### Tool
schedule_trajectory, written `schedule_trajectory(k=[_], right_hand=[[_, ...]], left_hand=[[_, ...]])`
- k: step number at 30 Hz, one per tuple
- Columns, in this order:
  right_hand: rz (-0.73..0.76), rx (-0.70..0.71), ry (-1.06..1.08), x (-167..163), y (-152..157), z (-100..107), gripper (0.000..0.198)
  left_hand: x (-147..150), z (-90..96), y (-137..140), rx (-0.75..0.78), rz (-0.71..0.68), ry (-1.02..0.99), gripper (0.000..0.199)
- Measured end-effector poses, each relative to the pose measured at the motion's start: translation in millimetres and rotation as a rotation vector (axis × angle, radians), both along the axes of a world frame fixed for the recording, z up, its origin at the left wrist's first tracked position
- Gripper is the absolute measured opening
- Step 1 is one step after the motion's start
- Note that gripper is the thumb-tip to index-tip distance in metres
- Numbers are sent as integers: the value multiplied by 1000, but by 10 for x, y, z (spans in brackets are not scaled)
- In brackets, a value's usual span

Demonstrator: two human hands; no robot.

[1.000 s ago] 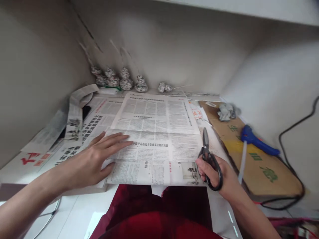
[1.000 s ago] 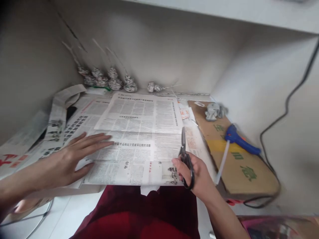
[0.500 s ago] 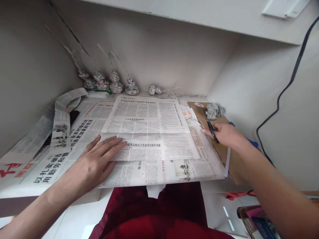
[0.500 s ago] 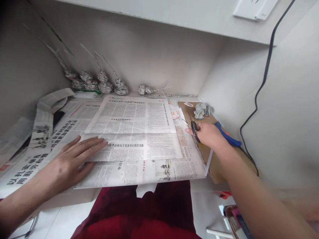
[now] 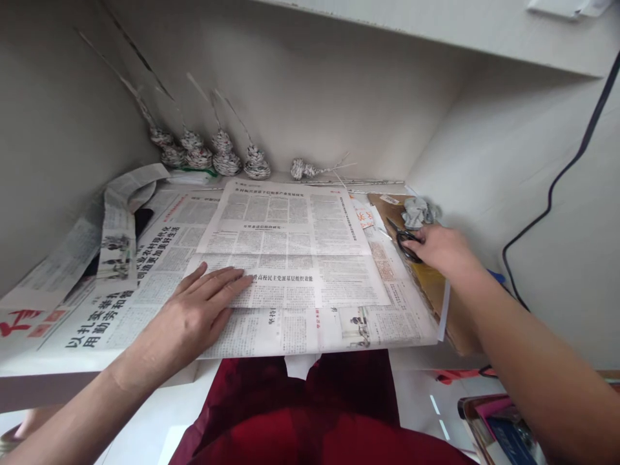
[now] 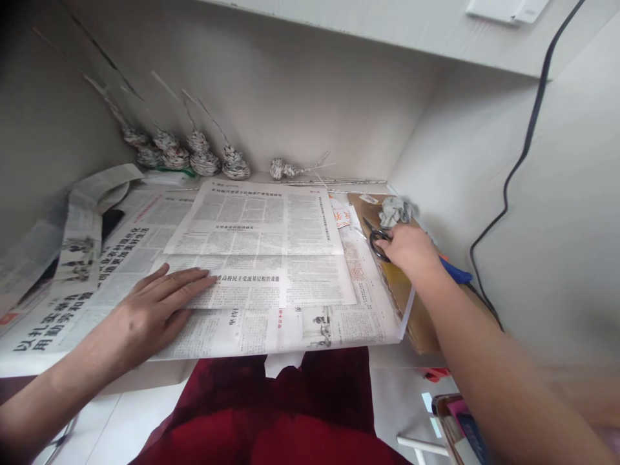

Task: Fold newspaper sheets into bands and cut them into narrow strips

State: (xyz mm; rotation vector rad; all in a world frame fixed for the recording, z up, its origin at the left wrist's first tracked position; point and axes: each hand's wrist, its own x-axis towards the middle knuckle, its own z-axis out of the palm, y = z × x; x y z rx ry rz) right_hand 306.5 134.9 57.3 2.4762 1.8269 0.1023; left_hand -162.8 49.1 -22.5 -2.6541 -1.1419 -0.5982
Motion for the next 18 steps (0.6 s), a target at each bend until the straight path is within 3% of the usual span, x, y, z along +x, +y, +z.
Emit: schedule_trajectory(k=[2, 4, 7, 10, 13, 18], right_hand=[[100, 110, 23, -128, -185, 6, 31], [292, 160, 106, -329, -428, -5, 32], [634, 115, 263, -705, -788, -81, 28], [866, 59, 355, -1034, -1002, -214, 33], [940, 63, 405, -1218, -1043, -334, 38], [907, 89, 407, -1301, -990, -387, 30]], left_hand=[[-4, -1, -9, 1, 4, 0, 52], [-2, 6, -21, -16, 16, -1, 53], [40, 29, -38, -30, 29, -11, 56], [125, 69, -48, -21, 11, -4, 57], [198, 120, -59, -38, -12, 45, 54], [245, 169, -94, -69, 12, 100, 52]])
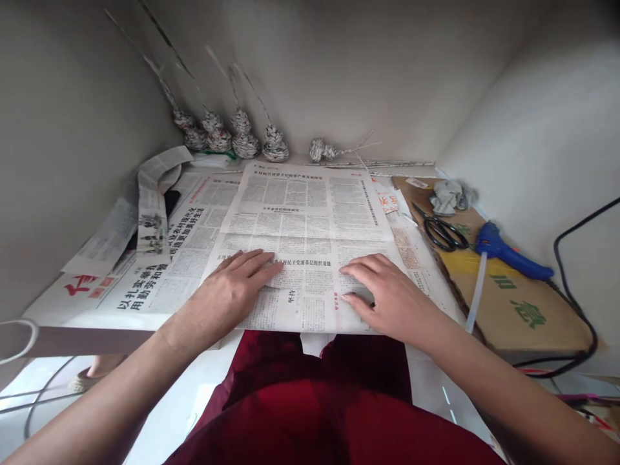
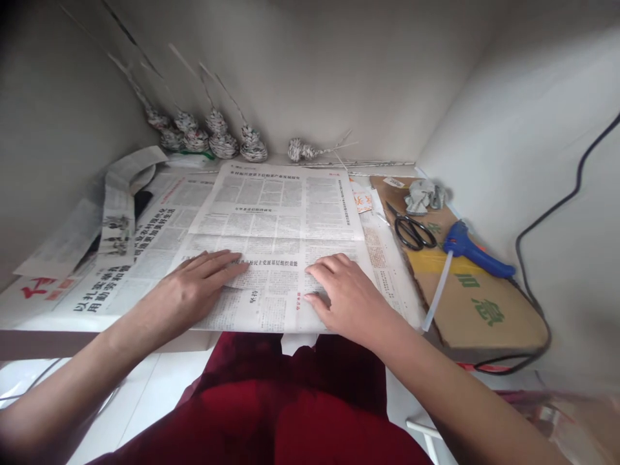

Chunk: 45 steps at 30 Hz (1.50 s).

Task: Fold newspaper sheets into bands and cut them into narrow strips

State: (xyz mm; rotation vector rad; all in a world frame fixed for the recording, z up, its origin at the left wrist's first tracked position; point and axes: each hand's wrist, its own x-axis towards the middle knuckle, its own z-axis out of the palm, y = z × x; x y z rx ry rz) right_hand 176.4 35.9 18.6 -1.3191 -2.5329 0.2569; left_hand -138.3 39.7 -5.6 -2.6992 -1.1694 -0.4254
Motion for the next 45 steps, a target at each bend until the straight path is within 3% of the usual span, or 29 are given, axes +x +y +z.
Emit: schedule_trajectory(k=[9, 15, 23, 29, 35, 40, 45], right_hand=[[-7, 48, -1, -498, -56, -17, 30], [-75, 100, -18, -721, -61, -81, 21], [-148, 181, 40, -136, -124, -182, 28], [-187, 242, 64, 336, -254, -194, 24], [-146, 257, 68, 470, -355, -197, 21], [-135, 226, 76, 555, -331, -185, 19], [-40, 296, 34, 629, -314, -219, 20]], left_hand=[[413, -56, -51, -9, -7, -105, 41], [428, -105, -24, 11, -36, -161, 39], [349, -138, -61, 0, -17, -173, 47], [16, -162, -48, 48, 80, -221, 45], [-303, -99, -132, 5, 175, -255, 32], [-456, -65, -159, 54, 257, -265, 21], [-680, -76, -154, 81, 205, -252, 28]])
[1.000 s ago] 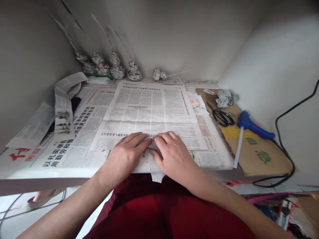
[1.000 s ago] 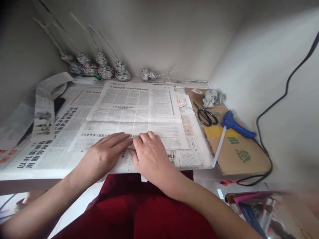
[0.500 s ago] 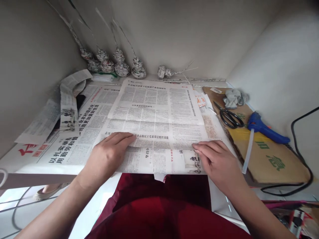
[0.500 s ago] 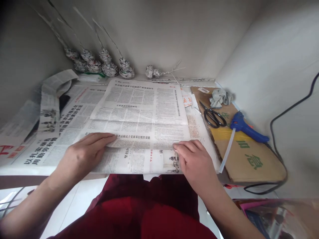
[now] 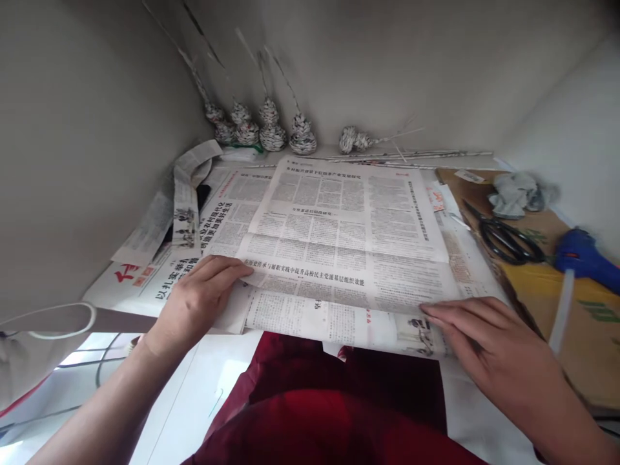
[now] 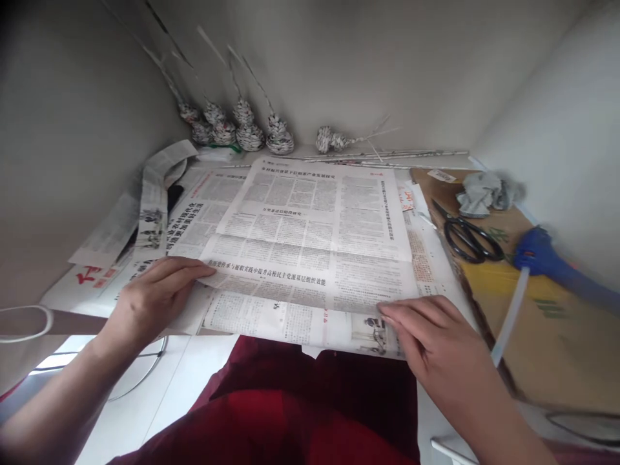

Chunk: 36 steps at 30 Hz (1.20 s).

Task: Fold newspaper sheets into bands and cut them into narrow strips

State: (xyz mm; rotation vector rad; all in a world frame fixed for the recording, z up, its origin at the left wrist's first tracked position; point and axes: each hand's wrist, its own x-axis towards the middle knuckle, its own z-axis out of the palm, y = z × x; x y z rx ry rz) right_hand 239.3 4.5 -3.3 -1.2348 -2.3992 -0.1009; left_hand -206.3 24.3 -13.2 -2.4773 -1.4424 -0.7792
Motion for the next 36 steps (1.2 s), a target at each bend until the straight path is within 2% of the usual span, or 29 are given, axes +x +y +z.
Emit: schedule_trajectory(k=[6, 11, 15, 18, 21, 23, 26, 28, 32, 36], right_hand=[[66, 2, -20, 52, 35, -38, 24], [86, 23, -94, 4, 63, -17, 23], [38, -4, -64, -18, 63, -4, 29], [37, -26, -30, 16, 64, -23, 32], [33, -49, -22, 74, 72, -70, 31], [7, -63, -7, 100, 81, -102, 30], [24, -58, -11, 88, 88, -100, 28], [66, -24, -48, 46, 86, -55, 28], [138, 79, -146, -86, 63, 60, 30], [58, 75, -158, -269, 43, 65, 26]], left_hand=[[-182, 19, -15, -61, 10, 28, 35], [-117, 70, 13, -103, -12, 21, 38], [-78, 147, -5, -154, -43, 13, 42], [17, 186, -55, -141, -18, 44, 43], [249, 173, -99, -61, 21, 95, 50], [431, 141, -102, -22, -31, 89, 50], [602, 91, -71, -1, -72, 77, 38], [621, 72, -48, -33, -104, 90, 33], [572, 65, -40, -90, -169, 116, 36], [585, 60, -66, -105, -152, 91, 40]])
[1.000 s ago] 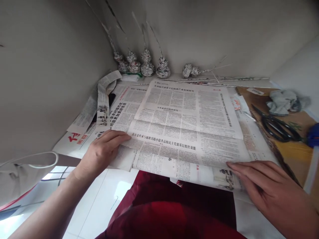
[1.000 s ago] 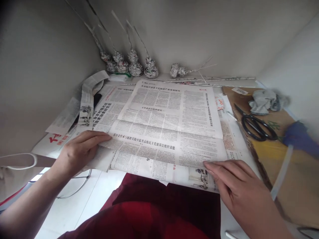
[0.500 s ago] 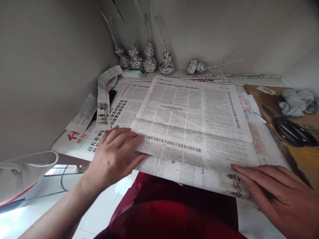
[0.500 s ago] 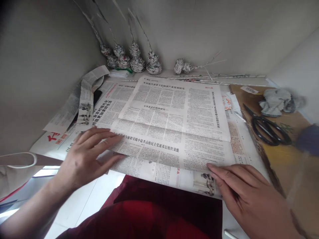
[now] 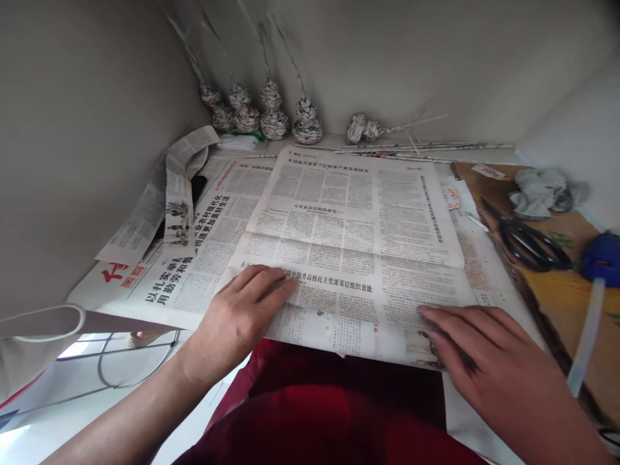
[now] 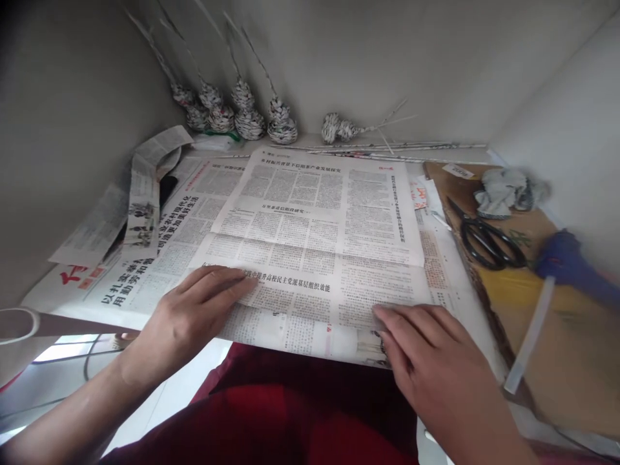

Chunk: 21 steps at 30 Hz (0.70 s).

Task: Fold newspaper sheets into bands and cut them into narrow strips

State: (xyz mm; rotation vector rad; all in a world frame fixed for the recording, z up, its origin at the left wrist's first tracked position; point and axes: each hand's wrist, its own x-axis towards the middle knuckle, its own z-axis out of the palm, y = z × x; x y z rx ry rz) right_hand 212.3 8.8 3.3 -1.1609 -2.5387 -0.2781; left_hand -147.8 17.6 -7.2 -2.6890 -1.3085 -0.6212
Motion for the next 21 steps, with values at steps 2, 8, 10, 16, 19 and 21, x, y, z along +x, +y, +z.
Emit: schedule_trajectory(k=[2, 8, 10, 16, 19, 21], right_hand=[[-28, -45, 26, -93, 7, -27, 27], [-37, -154, 102, -133, 77, 3, 24], [-51, -177, 122, -56, 101, 41, 19], [-212, -304, 166, 179, 172, 102, 24], [-328, -360, 162, 206, 214, 131, 31], [-379, -387, 149, 198, 245, 153, 38]], left_hand=[[16, -9, -11, -17, 14, -6, 42], [-34, -40, 25, -6, 68, -59, 35], [-88, -32, 64, 0, 114, -80, 26], [-270, 58, 232, -109, 218, -219, 10], [-332, 98, 297, -272, 351, -314, 20], [-355, 115, 320, -352, 503, -348, 27]])
